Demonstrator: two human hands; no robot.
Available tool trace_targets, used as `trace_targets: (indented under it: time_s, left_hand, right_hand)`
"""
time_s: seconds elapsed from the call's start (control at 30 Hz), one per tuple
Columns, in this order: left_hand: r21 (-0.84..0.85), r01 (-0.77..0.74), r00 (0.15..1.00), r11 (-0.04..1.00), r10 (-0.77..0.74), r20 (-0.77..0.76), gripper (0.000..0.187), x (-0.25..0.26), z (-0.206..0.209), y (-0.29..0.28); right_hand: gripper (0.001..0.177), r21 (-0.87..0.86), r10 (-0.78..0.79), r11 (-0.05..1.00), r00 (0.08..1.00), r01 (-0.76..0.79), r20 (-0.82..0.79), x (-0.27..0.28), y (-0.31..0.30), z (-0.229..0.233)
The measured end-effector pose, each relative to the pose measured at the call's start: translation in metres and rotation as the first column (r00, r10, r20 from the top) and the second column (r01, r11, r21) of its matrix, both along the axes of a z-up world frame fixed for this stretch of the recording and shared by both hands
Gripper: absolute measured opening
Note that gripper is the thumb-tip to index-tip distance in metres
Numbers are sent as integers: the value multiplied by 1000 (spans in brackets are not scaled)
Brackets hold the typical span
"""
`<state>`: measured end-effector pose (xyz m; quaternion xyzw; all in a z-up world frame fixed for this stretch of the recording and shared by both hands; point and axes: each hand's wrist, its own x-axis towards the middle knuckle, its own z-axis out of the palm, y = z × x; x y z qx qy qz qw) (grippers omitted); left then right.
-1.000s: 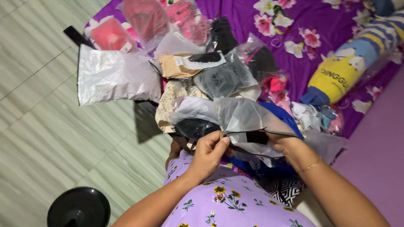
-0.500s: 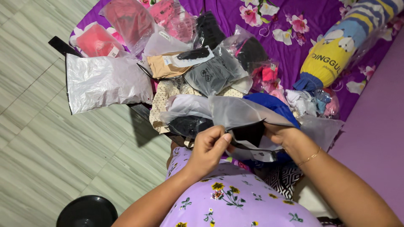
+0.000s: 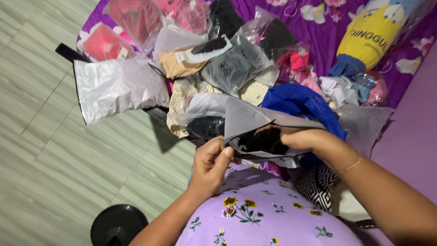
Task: The person unpacks various clothing items from a blue reusable bag, including black, beige, and pink garments, and places them on a bed. The person then repacks the items back into the bag.
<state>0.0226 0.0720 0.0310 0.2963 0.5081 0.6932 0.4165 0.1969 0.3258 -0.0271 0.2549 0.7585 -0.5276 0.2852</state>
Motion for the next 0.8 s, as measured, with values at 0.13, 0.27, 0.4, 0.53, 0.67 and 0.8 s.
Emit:
trace_targets:
  time_s: [0.13,0.27,0.4,0.53,0.67,0.8]
  left_hand:
    - [-14,-25,997,1000,24,-79,33,3,2,-9]
    - [12,-22,987,1000,24,-156,31,3,5,-16]
    - [6,-12,987,1000,13,-157,32,2,4,-17]
    - [-25,-9,979,1000,3,-203,34,4,4,-14]
    - [-15,86,993,996,-85,78,32,6,4,-7]
    - [25,115,984,993,-117,131,30,8,-1,1]
  right_hand:
    - [74,50,60,994,892,-92,448,-14,-14,46]
    - [68,76,144,984,976,-158,163,-22,-25,72]
    - [56,77,192,972,944,-220,267,-30,-24,81]
    - [48,286,184,923,949,-256,255,-39,-23,86]
    - [65,346,133,911,955,-223,265,-40,-18,95]
    - [62,357,242,918,957,-172,-162,-13,-12,113]
